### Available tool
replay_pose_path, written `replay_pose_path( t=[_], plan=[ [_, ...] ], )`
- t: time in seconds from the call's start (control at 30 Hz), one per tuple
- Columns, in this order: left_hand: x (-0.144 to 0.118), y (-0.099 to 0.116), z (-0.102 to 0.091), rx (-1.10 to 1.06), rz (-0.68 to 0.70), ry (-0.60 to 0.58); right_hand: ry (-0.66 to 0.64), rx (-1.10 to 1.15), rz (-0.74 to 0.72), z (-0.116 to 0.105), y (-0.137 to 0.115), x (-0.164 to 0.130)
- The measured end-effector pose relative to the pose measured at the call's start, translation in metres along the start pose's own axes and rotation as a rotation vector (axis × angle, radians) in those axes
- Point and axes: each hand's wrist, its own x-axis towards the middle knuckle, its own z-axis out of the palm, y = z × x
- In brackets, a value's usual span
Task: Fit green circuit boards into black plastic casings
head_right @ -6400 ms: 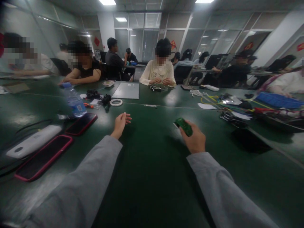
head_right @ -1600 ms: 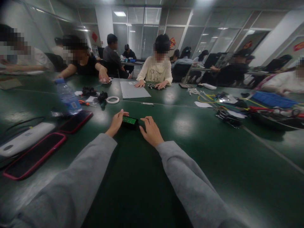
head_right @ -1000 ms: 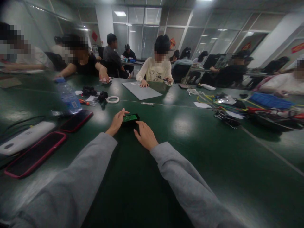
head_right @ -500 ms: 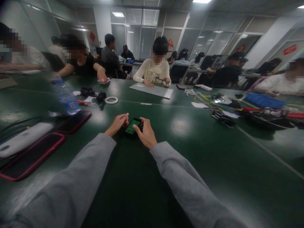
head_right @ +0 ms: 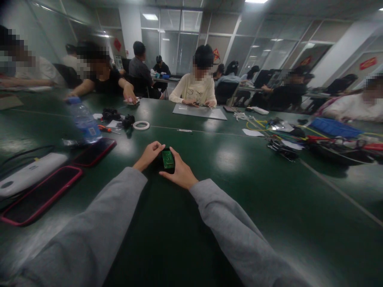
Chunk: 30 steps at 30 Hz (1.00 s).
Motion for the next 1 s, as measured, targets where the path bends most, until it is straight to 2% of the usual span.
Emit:
replay_pose_path(
  t=[0.07, 0.1, 0.2, 0.27, 0.37, 0.43, 0.5, 0.73, 0.87, 1.0],
  plan=[
    [0.002, -0.004, 0.001, -0.009, 0.049, 0.085, -0.002, 0.01, 0.025, 0.0, 0.001, 0.0],
    [0.002, -0.005, 0.001, -0.036, 0.056, 0.092, -0.006, 0.024, 0.04, 0.0, 0.003, 0.001],
    [0.003, -0.008, 0.002, -0.121, 0.042, 0.01, 0.05, 0.089, 0.048, 0.0, 0.015, 0.004],
    [0.003, -0.008, 0.002, -0.115, 0.026, -0.021, 0.206, 0.091, 0.08, 0.001, 0.03, 0.008],
    [0.002, -0.007, 0.0, -0.081, -0.035, 0.045, 0.503, 0.085, 0.273, 0.001, 0.053, 0.011],
    [0.002, -0.005, -0.001, -0.098, -0.094, 0.049, 0.587, 0.152, 0.381, 0.0, 0.063, 0.012],
    [0.0, -0.003, -0.003, -0.117, -0.114, -0.007, 0.572, 0.243, 0.405, -0.001, 0.065, 0.012],
    [-0.003, 0.007, -0.002, -0.083, -0.112, -0.293, 0.425, 0.431, 0.339, 0.0, 0.052, 0.014],
    [-0.004, 0.009, -0.001, -0.055, -0.102, -0.29, 0.343, 0.375, 0.275, 0.003, 0.055, 0.013],
    [-0.004, 0.008, 0.0, -0.062, -0.092, -0.254, 0.32, 0.305, 0.274, 0.003, 0.059, 0.012]
  ],
)
